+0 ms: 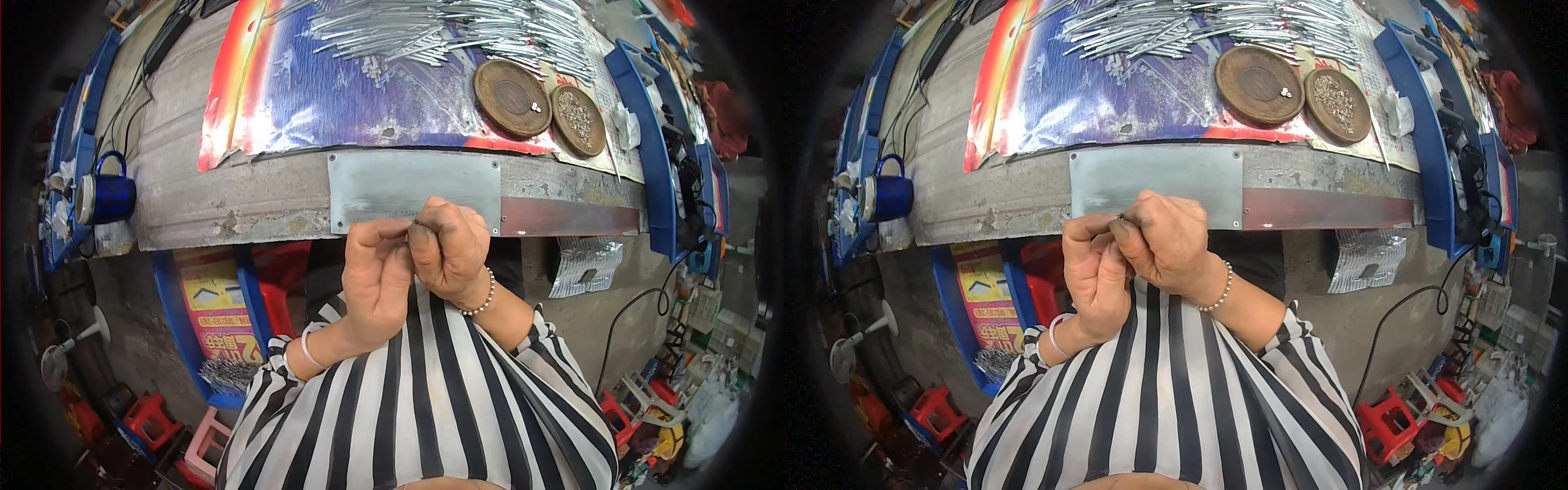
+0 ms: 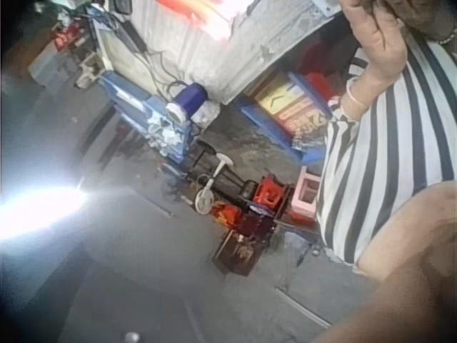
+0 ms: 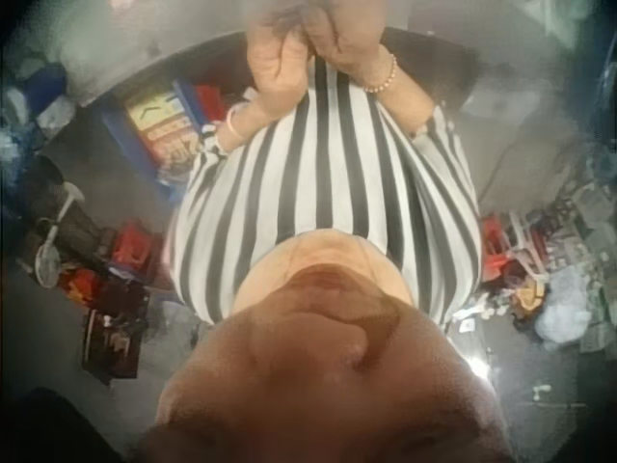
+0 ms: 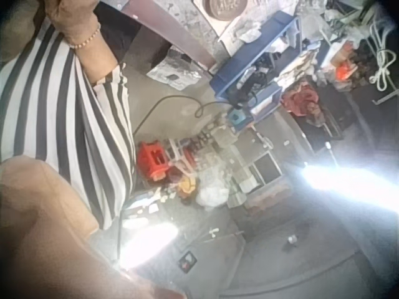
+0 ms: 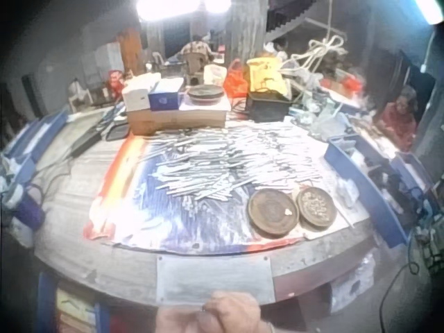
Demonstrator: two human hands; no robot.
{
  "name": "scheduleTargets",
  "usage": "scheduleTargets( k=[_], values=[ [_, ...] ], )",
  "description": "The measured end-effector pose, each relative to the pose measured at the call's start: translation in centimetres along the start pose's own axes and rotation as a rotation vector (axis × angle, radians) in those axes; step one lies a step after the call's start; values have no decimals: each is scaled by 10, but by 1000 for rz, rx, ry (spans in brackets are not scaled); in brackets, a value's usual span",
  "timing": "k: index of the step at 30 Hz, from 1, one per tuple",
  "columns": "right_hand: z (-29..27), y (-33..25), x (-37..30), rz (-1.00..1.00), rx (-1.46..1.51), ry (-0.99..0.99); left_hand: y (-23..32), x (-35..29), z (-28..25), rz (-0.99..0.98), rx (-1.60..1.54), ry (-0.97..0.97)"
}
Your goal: The person assembles metal components by attaching small fasteners to metal strips by hand, then places the finished pieces into a plastic crate.
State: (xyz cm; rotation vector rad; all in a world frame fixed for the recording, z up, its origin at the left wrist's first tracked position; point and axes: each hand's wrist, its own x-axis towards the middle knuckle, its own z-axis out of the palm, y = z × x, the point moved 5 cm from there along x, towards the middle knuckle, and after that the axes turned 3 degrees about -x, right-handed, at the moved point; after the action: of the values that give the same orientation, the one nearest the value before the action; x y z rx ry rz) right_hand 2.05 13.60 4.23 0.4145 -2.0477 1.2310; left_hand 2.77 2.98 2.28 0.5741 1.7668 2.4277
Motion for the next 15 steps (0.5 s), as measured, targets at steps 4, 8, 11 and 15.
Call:
scheduleTargets(
  k=[4, 8, 11, 15],
  values=[
    [5, -3, -8, 19, -33, -26, -3, -4, -6, 25, 16, -2],
    [3, 9, -12, 380, 228, -69, -7, -7, -5, -110, -275, 20],
    [2, 14, -13, 426, 333, -8, -8, -11, -3, -57, -259, -109],
    [0, 4, -12, 60, 245, 68, -4, -8, -1, -45, -226, 33]
  ],
)
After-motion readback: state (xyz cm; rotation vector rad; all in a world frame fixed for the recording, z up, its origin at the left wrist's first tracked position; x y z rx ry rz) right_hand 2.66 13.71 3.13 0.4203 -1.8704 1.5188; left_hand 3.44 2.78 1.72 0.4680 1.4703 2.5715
